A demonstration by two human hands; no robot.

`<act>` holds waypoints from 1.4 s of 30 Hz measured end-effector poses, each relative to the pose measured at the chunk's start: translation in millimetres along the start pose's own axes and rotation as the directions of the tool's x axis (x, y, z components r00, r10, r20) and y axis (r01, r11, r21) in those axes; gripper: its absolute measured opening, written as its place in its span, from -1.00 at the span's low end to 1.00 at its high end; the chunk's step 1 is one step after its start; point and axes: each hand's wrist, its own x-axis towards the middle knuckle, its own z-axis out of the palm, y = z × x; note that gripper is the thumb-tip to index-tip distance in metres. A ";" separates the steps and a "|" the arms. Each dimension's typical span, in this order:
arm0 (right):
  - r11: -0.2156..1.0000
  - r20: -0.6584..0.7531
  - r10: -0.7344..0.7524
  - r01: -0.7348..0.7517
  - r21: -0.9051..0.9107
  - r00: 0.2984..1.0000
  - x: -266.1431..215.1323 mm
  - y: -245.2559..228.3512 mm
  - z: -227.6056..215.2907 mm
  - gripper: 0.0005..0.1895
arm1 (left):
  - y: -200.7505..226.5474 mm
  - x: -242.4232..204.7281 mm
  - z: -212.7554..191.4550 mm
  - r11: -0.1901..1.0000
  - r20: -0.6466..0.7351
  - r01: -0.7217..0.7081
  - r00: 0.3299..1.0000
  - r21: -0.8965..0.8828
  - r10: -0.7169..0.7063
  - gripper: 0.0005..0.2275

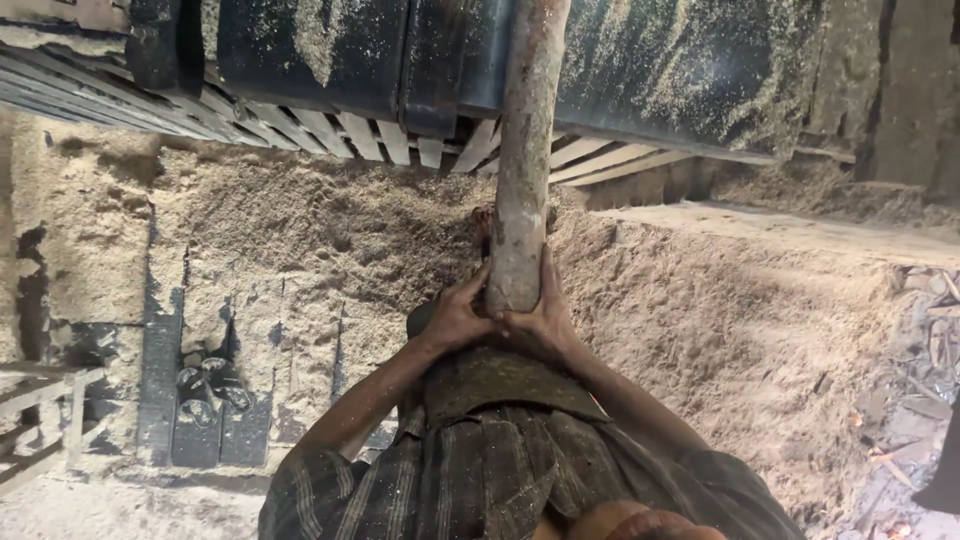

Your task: The person feeds a log into a saw, removes the cut pieces, and clears sawdust from the machine by hand. They then apply a dark liquid to the machinery with a brush and place a metal guide onto the work surface.

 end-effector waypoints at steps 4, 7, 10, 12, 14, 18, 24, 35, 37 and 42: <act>1.000 0.021 0.022 -0.022 -0.001 1.000 10.8 -10.8 -3.8 0.53 | -6.5 6.6 -3.7 0.998 -0.022 -0.020 1.000 -0.062 0.018 0.01; 0.999 0.034 0.030 -0.031 0.010 0.999 17.5 -13.8 -3.1 0.55 | -9.1 10.9 -7.8 0.989 -0.071 -0.147 0.987 -0.001 0.146 -0.03; 0.997 0.054 0.070 -0.068 -0.047 0.996 22.3 -9.9 -2.1 0.55 | -9.1 13.3 -10.8 0.977 -0.084 -0.176 0.979 0.124 0.187 -0.05; 0.999 0.038 -0.030 0.031 -0.027 0.999 29.2 8.8 3.3 0.56 | -9.5 17.4 -13.6 0.952 -0.086 -0.189 0.973 0.242 0.215 -0.08; 1.000 0.031 0.020 -0.021 0.023 0.999 39.1 -5.3 1.6 0.57 | -11.4 24.9 -15.2 0.962 -0.079 -0.171 0.978 0.213 0.191 -0.09; 0.999 -0.025 -0.031 0.030 -0.025 0.999 58.1 17.7 7.2 0.59 | 8.3 43.8 -28.2 0.997 -0.034 -0.062 0.997 0.047 0.063 -0.16; 0.998 -0.040 -0.030 0.027 -0.062 0.999 95.3 12.6 -0.3 0.56 | -2.1 80.7 -44.3 0.940 -0.055 -0.189 0.975 0.282 0.213 -0.17; 0.994 -0.067 -0.085 0.080 -0.068 0.994 173.0 -5.7 -27.7 0.56 | 15.7 161.6 -77.7 0.814 -0.024 -0.211 0.963 0.542 0.267 -0.11; 0.988 -0.080 -0.131 0.123 -0.095 0.988 187.6 -7.1 -33.5 0.54 | 21.5 177.4 -83.8 0.817 -0.020 -0.203 0.967 0.539 0.253 -0.11; 0.979 -0.111 -0.179 0.165 -0.121 0.978 230.6 -10.7 -50.0 0.51 | 15.2 222.9 -97.3 0.815 -0.022 -0.198 0.968 0.544 0.250 -0.01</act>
